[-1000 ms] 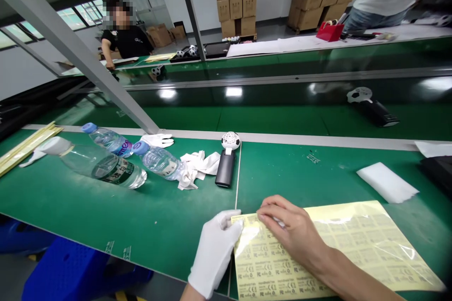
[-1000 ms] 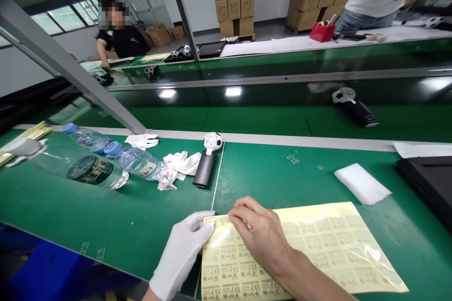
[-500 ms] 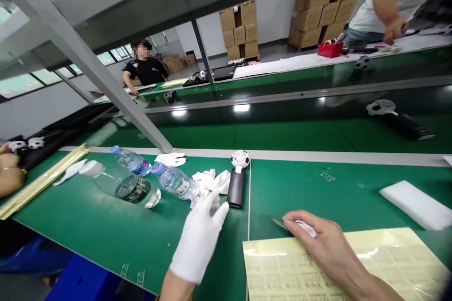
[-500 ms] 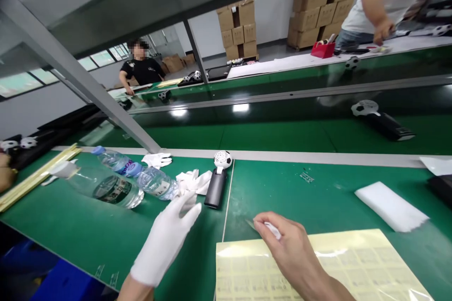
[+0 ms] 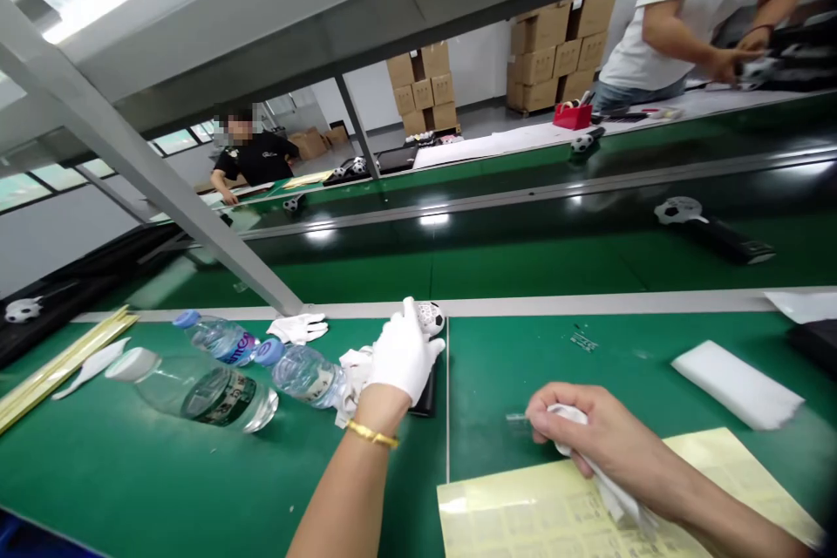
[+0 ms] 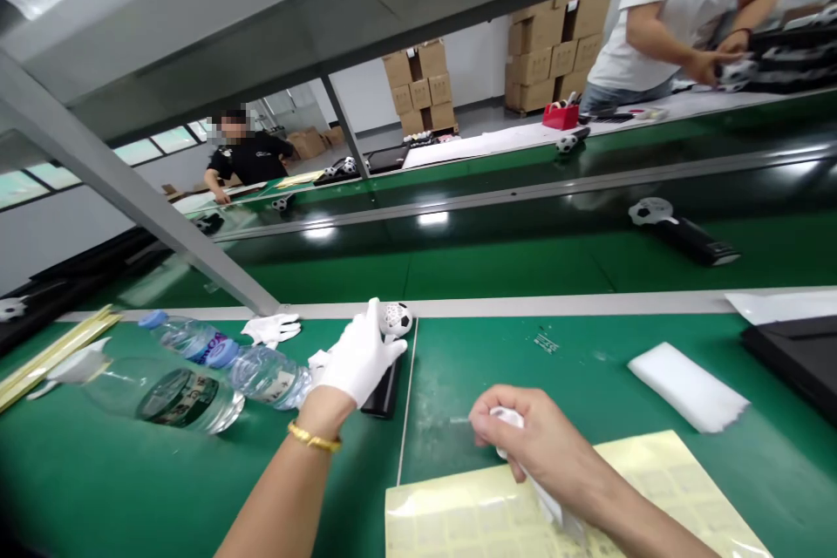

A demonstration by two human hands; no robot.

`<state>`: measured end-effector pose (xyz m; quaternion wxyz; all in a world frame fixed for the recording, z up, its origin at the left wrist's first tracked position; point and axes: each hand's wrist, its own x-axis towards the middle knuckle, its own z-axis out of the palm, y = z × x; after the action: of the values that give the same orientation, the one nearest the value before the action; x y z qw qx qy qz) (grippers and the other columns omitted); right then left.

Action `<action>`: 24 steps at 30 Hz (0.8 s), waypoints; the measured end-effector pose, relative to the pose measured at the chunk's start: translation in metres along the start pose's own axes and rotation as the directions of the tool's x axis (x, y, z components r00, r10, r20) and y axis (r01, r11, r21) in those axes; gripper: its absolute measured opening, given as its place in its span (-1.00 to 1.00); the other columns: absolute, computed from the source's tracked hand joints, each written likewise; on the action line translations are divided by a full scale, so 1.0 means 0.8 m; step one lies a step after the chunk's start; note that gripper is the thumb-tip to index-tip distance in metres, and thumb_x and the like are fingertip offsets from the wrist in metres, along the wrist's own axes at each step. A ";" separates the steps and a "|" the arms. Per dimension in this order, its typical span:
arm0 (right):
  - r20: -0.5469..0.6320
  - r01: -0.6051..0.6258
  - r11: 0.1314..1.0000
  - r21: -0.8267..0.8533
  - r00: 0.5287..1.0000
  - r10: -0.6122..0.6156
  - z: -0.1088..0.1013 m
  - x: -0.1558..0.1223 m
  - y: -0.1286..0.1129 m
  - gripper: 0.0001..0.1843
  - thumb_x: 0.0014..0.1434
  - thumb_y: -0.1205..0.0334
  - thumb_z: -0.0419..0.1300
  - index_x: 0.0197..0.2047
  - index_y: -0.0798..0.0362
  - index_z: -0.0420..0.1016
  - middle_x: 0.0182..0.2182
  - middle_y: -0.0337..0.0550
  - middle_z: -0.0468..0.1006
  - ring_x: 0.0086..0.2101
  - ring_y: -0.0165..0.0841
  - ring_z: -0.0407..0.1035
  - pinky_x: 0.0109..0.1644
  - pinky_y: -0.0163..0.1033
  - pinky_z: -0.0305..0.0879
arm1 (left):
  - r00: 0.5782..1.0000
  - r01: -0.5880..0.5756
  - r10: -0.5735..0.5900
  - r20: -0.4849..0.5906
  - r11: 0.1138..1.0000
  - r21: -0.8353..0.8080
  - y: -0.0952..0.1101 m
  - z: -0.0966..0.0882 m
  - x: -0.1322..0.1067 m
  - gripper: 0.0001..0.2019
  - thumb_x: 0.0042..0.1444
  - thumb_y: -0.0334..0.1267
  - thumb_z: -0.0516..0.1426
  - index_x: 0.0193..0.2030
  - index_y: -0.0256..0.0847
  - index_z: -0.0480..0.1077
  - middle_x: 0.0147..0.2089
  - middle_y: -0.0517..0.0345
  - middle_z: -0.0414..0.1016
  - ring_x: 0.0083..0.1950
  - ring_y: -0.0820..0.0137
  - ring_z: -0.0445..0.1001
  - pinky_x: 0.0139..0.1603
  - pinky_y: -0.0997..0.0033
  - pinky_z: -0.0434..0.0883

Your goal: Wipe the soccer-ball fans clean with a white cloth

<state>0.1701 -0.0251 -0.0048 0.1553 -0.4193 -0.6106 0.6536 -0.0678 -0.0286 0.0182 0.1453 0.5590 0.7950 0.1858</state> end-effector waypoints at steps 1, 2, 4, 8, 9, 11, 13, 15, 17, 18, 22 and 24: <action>-0.002 -0.002 1.000 0.011 1.000 0.002 -0.003 0.001 -0.004 -0.69 0.10 -0.04 0.13 -0.41 0.06 0.43 -0.45 -0.23 0.50 -0.65 -0.54 0.14 -0.55 -0.40 0.10 | 0.999 -0.036 0.035 -0.009 0.994 -0.108 0.005 -0.002 -0.009 -0.61 0.12 -0.06 0.09 0.03 -0.20 0.35 0.04 -0.04 0.44 0.05 0.26 0.39 0.17 0.29 0.19; -0.009 -0.001 1.000 0.017 1.000 0.001 -0.005 0.002 -0.007 -0.69 0.10 -0.02 0.14 -0.41 0.06 0.43 -0.45 -0.23 0.50 -0.65 -0.54 0.15 -0.55 -0.40 0.10 | 0.998 -0.058 0.063 0.013 0.969 -0.240 0.010 -0.002 -0.019 -0.64 0.15 -0.05 0.05 0.01 -0.18 0.37 0.04 0.01 0.44 0.07 0.28 0.37 0.17 0.32 0.20; -0.024 0.009 1.000 0.015 1.000 -0.009 -0.006 0.004 -0.011 -0.71 0.09 0.00 0.14 -0.40 0.07 0.43 -0.46 -0.23 0.49 -0.65 -0.54 0.15 -0.55 -0.39 0.09 | 0.983 -0.008 0.100 0.156 0.864 -0.504 0.020 0.000 -0.043 -0.65 0.19 -0.04 0.00 0.00 -0.15 0.40 0.05 0.07 0.44 0.05 0.32 0.39 0.11 0.37 0.28; -0.039 0.055 0.998 -0.016 0.998 -0.055 -0.002 0.008 -0.009 -0.74 0.11 0.03 0.12 -0.39 0.05 0.44 -0.52 -0.28 0.40 -0.62 -0.51 0.15 -0.56 -0.39 0.10 | 0.918 0.268 0.041 0.393 0.668 -0.695 0.030 0.026 -0.080 -0.57 0.06 -0.14 0.14 0.09 -0.20 0.34 0.01 0.05 0.47 -0.06 0.37 0.45 -0.05 0.42 0.38; -0.044 0.066 0.997 -0.047 0.997 -0.068 0.000 0.009 -0.008 -0.75 0.12 0.03 0.11 -0.38 0.04 0.45 -0.53 -0.29 0.38 -0.61 -0.49 0.16 -0.56 -0.38 0.11 | 0.917 0.295 0.009 0.398 0.657 -0.694 0.031 0.035 -0.085 -0.55 0.02 -0.17 0.16 0.07 -0.23 0.35 -0.07 0.05 0.51 -0.14 0.38 0.46 -0.15 0.44 0.40; -0.072 0.109 0.980 -0.167 0.990 -0.122 0.003 0.010 -0.004 -0.75 0.16 0.03 0.08 -0.38 0.00 0.46 -0.54 -0.30 0.39 -0.57 -0.45 0.21 -0.52 -0.35 0.14 | 0.925 0.312 -0.058 0.376 0.682 -0.662 0.033 0.050 -0.090 -0.62 -0.02 -0.19 0.17 -0.04 -0.25 0.42 -0.32 0.11 0.54 -0.35 0.43 0.44 -0.37 0.49 0.36; -0.107 0.172 0.933 -0.315 0.971 -0.215 0.006 0.011 0.001 -0.74 0.19 0.05 0.05 -0.37 -0.02 0.47 -0.49 -0.28 0.46 -0.49 -0.39 0.29 -0.43 -0.31 0.18 | 0.939 0.295 -0.099 0.329 0.723 -0.625 0.035 0.059 -0.094 -0.76 -0.01 -0.20 0.15 -0.20 -0.24 0.47 -0.48 0.17 0.49 -0.46 0.46 0.40 -0.48 0.52 0.31; -0.128 0.229 0.881 -0.414 0.943 -0.306 0.010 0.012 0.007 -0.74 0.23 0.07 0.02 -0.34 -0.04 0.47 -0.41 -0.27 0.52 -0.40 -0.35 0.35 -0.35 -0.27 0.22 | 0.955 0.261 -0.115 0.272 0.760 -0.595 0.039 0.062 -0.098 -0.83 0.00 -0.21 0.13 -0.30 -0.21 0.48 -0.52 0.18 0.47 -0.47 0.45 0.41 -0.48 0.51 0.31; -0.138 0.278 0.848 -0.452 0.917 -0.374 0.015 0.014 0.014 -0.73 0.25 0.08 -0.01 -0.31 -0.05 0.47 -0.34 -0.24 0.54 -0.34 -0.32 0.38 -0.30 -0.24 0.24 | 0.971 0.206 -0.101 0.217 0.815 -0.542 0.040 0.056 -0.103 -0.84 0.04 -0.21 0.11 -0.29 -0.15 0.49 -0.48 0.20 0.49 -0.47 0.45 0.42 -0.44 0.48 0.34; -0.140 0.300 0.835 -0.462 0.904 -0.403 0.017 0.016 0.016 -0.73 0.26 0.09 -0.02 -0.29 -0.05 0.46 -0.32 -0.23 0.54 -0.33 -0.31 0.38 -0.29 -0.24 0.24 | 0.974 0.190 -0.096 0.204 0.839 -0.511 0.039 0.050 -0.105 -0.83 0.07 -0.18 0.10 -0.27 -0.12 0.49 -0.46 0.21 0.49 -0.47 0.45 0.42 -0.42 0.47 0.35; -0.215 0.252 0.876 -0.410 0.907 -0.362 0.017 0.018 0.012 -0.71 0.25 0.03 -0.01 -0.32 -0.05 0.46 -0.42 -0.23 0.50 -0.43 -0.33 0.35 -0.35 -0.24 0.23 | 0.977 0.212 -0.180 0.113 0.872 -0.441 0.012 0.016 -0.086 -0.67 0.16 0.01 0.01 -0.06 -0.04 0.43 -0.42 0.22 0.50 -0.44 0.41 0.43 -0.33 0.42 0.37; -0.270 0.127 0.948 -0.291 0.940 -0.209 0.013 0.018 0.005 -0.69 0.20 -0.04 0.03 -0.35 -0.04 0.45 -0.55 -0.26 0.41 -0.53 -0.36 0.28 -0.45 -0.27 0.18 | 0.978 0.181 -0.205 -0.029 0.914 -0.362 -0.011 0.004 -0.061 -0.59 0.16 0.02 0.00 0.04 -0.16 0.36 -0.25 0.11 0.52 -0.23 0.34 0.47 -0.12 0.36 0.36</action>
<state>0.1549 -0.0230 -0.0143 0.2426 -0.4759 -0.6972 0.4781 -0.0575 -0.0768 0.0125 0.2359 0.4354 0.8035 0.3304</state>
